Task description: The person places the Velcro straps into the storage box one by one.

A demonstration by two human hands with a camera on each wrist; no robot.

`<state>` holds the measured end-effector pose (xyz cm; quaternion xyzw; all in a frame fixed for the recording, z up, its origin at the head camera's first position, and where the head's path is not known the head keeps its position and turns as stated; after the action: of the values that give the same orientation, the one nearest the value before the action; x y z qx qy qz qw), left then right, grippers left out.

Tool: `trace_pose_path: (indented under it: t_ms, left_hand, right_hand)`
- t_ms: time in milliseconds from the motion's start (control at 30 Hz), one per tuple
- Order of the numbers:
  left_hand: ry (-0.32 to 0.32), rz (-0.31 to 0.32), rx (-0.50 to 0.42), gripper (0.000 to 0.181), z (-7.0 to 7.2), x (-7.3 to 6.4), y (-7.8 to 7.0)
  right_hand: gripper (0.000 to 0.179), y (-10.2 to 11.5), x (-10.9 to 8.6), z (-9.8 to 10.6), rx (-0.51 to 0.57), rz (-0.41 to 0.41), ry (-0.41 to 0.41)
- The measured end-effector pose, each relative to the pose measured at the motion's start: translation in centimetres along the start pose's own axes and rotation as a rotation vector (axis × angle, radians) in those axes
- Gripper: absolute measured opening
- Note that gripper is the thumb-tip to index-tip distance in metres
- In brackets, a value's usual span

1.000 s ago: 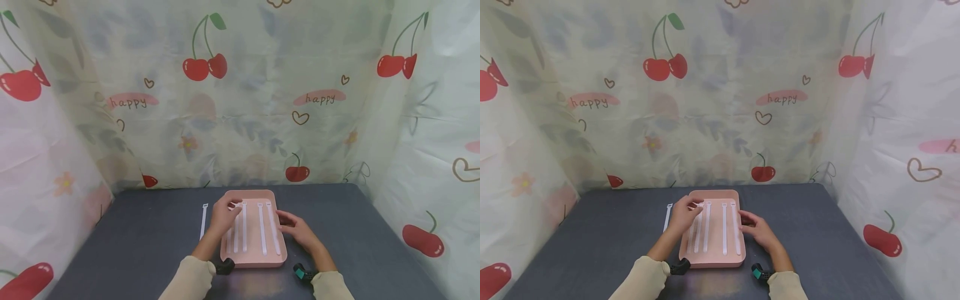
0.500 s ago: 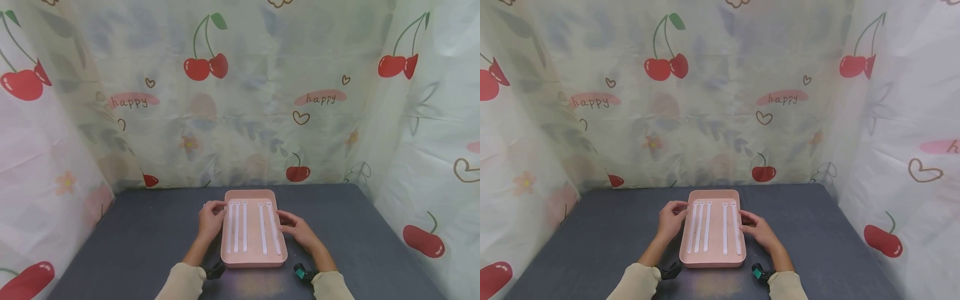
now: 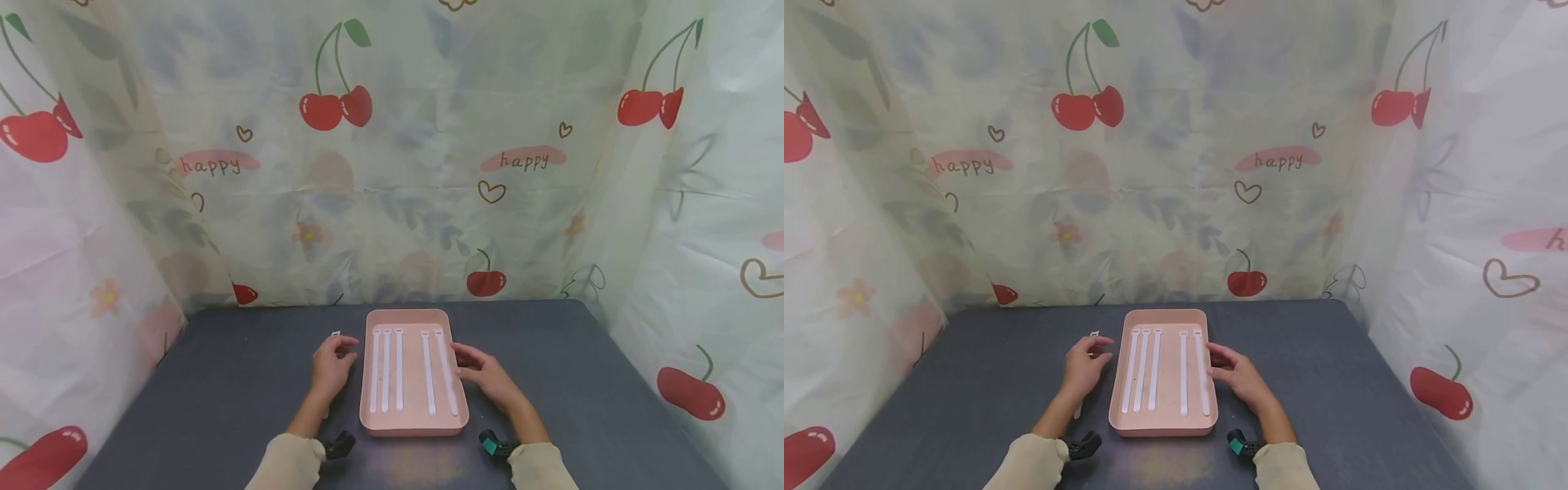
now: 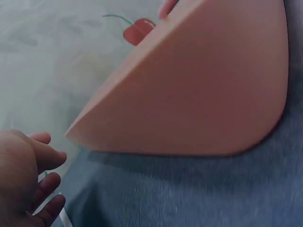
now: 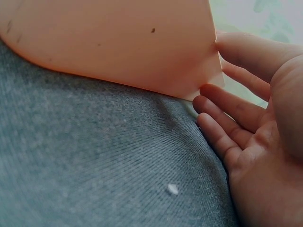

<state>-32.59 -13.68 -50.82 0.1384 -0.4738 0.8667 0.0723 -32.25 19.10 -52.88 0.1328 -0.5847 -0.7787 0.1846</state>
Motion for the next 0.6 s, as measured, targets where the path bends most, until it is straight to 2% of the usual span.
trace_pose_path:
  t_ms: [133, 333, 533, 600]
  left_hand:
    - [0.02, -0.003, 0.039, 0.025, 0.4, -0.2, 0.7]
    - [0.024, -0.021, 0.03, 0.026, 1.0, -0.4, 2.0]
    - [0.017, 0.011, 0.077, 0.026, 1.7, -0.4, 2.9]
    - [0.039, 0.026, 0.107, 0.026, 1.9, -0.4, 3.0]
  right_hand:
    - [0.056, 0.0, 0.0, 0.0, 0.001, 0.005, 0.004]
    - [0.055, -0.1, -0.1, 0.0, 0.003, -0.002, -0.002]
    - [0.056, -0.2, 0.0, 0.0, 0.006, -0.001, 0.009]
    - [0.056, -0.2, 0.0, 0.1, 0.006, 0.001, 0.01]
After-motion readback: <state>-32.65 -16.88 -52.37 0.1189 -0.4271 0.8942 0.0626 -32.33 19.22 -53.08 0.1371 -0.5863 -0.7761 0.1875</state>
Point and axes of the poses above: each hand's wrist, its own x-axis towards the middle knuckle, its own z-axis out of the back of the hand, y = z × x, the point moved 3 cm from there along x, towards the middle knuckle, and after that the axes turned 12 degrees about y, right-handed, at the moved point
